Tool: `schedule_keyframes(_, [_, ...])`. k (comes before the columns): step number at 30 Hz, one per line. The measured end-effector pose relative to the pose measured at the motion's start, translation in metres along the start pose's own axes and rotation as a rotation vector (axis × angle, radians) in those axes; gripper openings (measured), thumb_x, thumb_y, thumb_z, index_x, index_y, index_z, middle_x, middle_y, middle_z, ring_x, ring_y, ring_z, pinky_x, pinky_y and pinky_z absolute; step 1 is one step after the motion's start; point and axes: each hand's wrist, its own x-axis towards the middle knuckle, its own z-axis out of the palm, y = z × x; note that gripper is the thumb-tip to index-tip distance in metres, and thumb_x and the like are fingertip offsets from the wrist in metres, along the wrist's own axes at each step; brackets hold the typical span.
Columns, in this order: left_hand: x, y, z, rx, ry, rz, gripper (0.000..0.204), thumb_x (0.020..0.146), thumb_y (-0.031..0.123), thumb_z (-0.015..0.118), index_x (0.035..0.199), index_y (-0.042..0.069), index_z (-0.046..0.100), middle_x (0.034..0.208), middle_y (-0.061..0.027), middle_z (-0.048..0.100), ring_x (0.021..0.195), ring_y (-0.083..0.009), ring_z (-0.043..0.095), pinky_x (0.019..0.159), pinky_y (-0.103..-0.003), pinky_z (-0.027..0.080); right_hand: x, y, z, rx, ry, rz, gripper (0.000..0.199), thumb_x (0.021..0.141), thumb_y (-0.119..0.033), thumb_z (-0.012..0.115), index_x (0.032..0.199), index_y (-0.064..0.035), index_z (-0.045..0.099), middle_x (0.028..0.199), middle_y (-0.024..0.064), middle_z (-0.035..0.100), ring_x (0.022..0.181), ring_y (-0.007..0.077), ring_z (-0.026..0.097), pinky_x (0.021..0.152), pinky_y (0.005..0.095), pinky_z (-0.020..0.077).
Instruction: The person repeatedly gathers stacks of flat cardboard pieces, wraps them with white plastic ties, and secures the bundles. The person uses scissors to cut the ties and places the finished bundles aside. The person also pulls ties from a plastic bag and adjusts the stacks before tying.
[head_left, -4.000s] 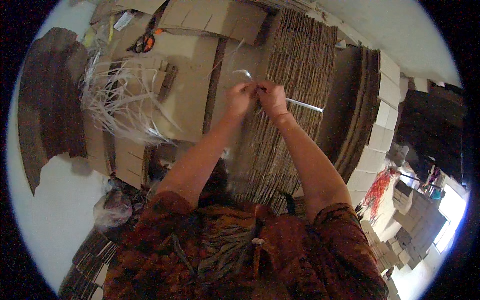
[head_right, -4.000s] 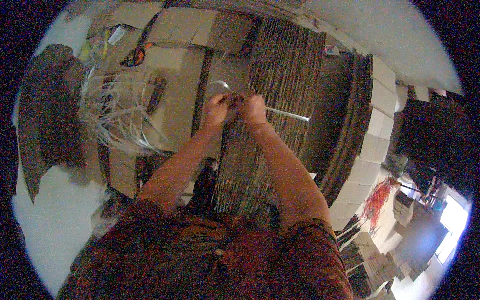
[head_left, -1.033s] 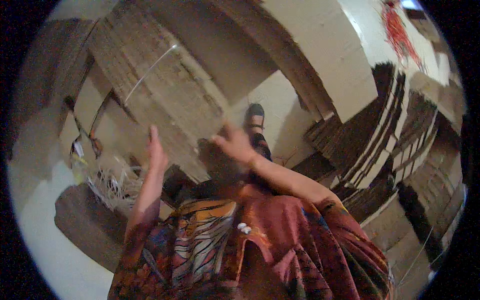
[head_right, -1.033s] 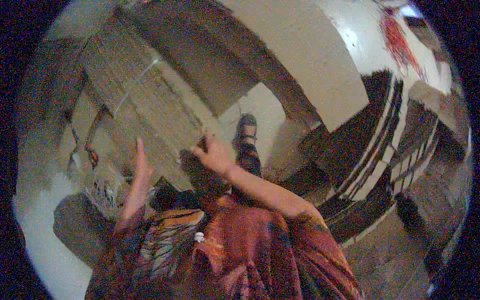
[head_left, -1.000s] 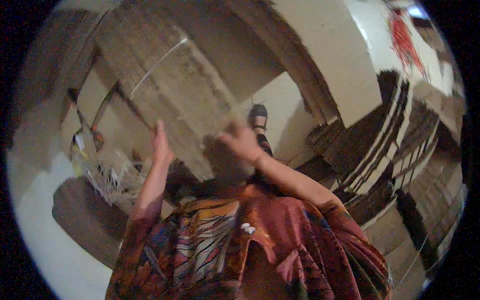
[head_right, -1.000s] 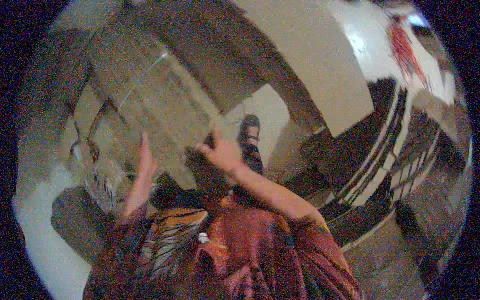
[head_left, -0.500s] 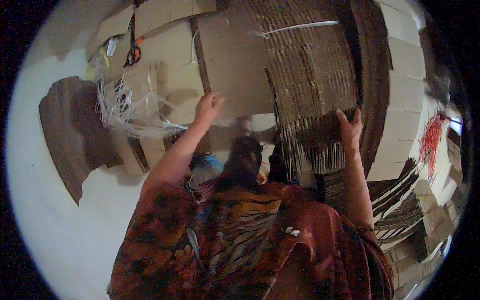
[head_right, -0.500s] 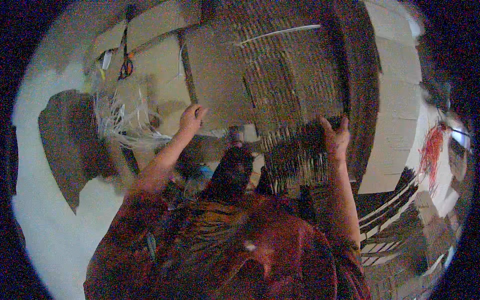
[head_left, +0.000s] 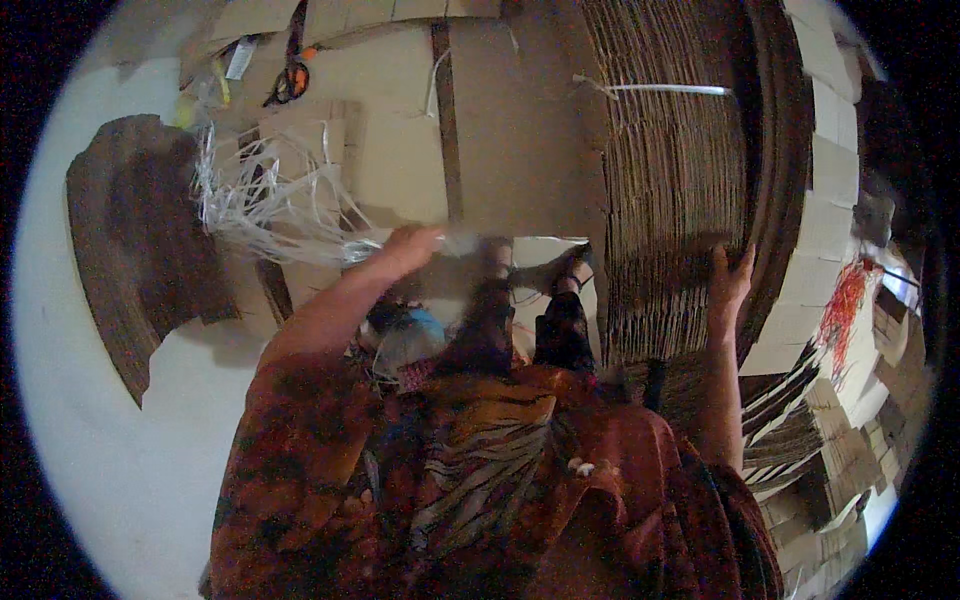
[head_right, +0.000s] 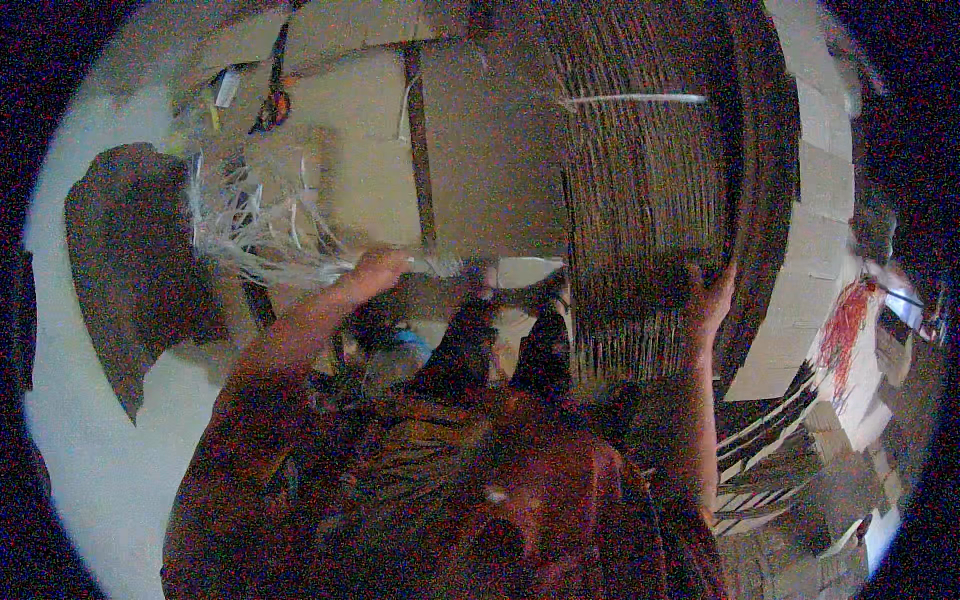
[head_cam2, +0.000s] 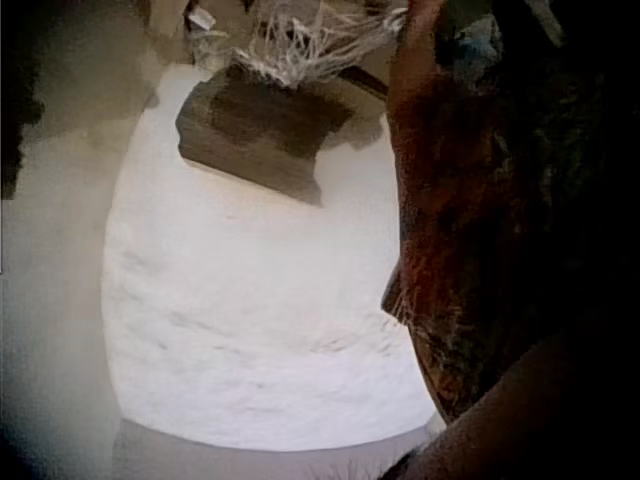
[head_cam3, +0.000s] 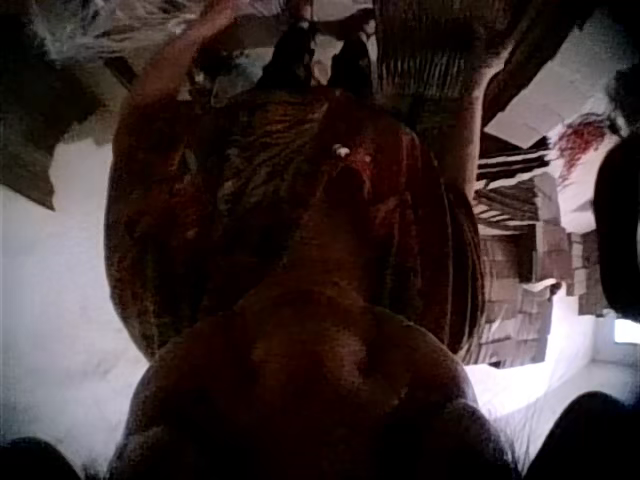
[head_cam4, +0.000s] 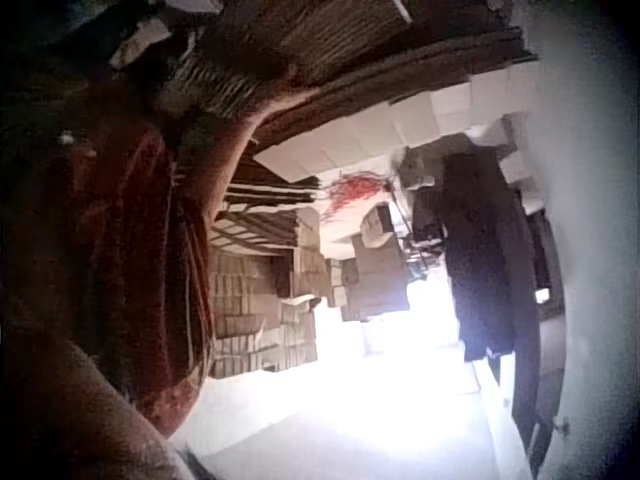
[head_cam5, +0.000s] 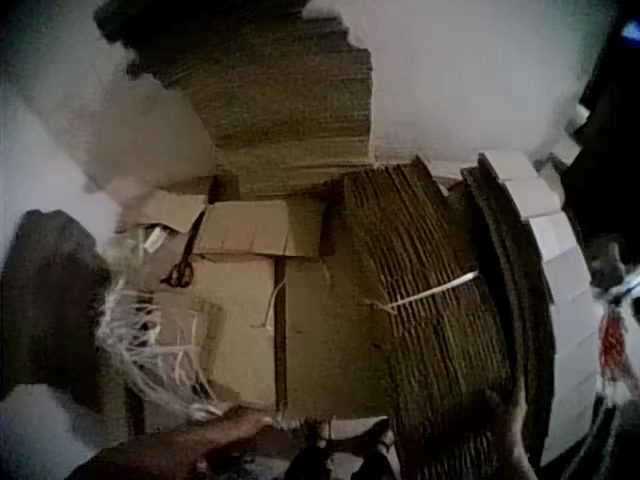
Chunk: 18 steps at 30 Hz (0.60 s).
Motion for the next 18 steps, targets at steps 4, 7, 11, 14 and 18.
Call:
schedule_keyframes(4, [-0.051,0.051,-0.012,-0.408,0.041,0.193,0.024,0.086,0.028,0.047,0.097,0.008,0.056,0.085,-0.0168,0.058,0.078,-0.0337,0.057,0.07,-0.042,0.045,-0.047,-0.122,-0.014,0.803,-0.36,0.416,0.026,0.087,-0.022,0.05,0.094,0.0021,0.057,0.088,0.0056,0.057,0.082,0.0148,0.052,0.074,0.0274,0.0428])
schedule_keyframes(7, [-0.082,0.107,-0.024,-0.694,0.046,0.494,0.027,0.084,0.028,0.05,0.108,0.015,0.055,0.095,-0.0145,0.06,0.083,-0.0302,0.058,0.074,-0.036,0.047,-0.107,-0.181,0.001,0.672,-1.125,0.629,0.049,0.09,-0.044,0.035,0.092,-0.0007,0.058,0.077,0.0088,0.06,0.078,0.0218,0.056,0.074,0.0335,0.0435])
schedule_keyframes(11, [-0.134,0.15,-0.066,-0.64,-0.26,0.443,0.028,0.088,0.027,0.046,0.109,0.013,0.057,0.102,-0.0076,0.06,0.09,-0.0235,0.058,0.083,-0.032,0.044,-0.125,-0.237,0.003,1.299,-1.233,1.234,0.04,0.09,-0.039,0.04,0.099,-0.0019,0.052,0.073,0.0071,0.054,0.07,0.023,0.053,0.072,0.038,0.0441])
schedule_keyframes(14, [-0.15,0.118,-0.065,-0.299,-0.257,0.341,0.029,0.088,0.028,0.045,0.11,0.014,0.057,0.104,-0.0094,0.059,0.086,-0.0231,0.059,0.08,-0.032,0.046,-0.095,-0.236,-0.005,1.568,-1.032,0.885,0.031,0.092,-0.031,0.04,0.102,-0.0031,0.05,0.065,0.0023,0.047,0.064,0.0191,0.049,0.071,0.0374,0.0435])
schedule_keyframes(18, [-0.185,-0.01,-0.04,-0.865,0.133,0.055,0.03,0.086,0.028,0.048,0.1,0.004,0.059,0.088,-0.0098,0.062,0.077,-0.0185,0.058,0.069,-0.032,0.047,-0.049,-0.254,-0.06,1.595,-0.751,0.654,0.023,0.092,-0.024,0.043,0.1,-0.004,0.051,0.06,-0.0011,0.038,0.059,0.0143,0.043,0.069,0.0367,0.0432])
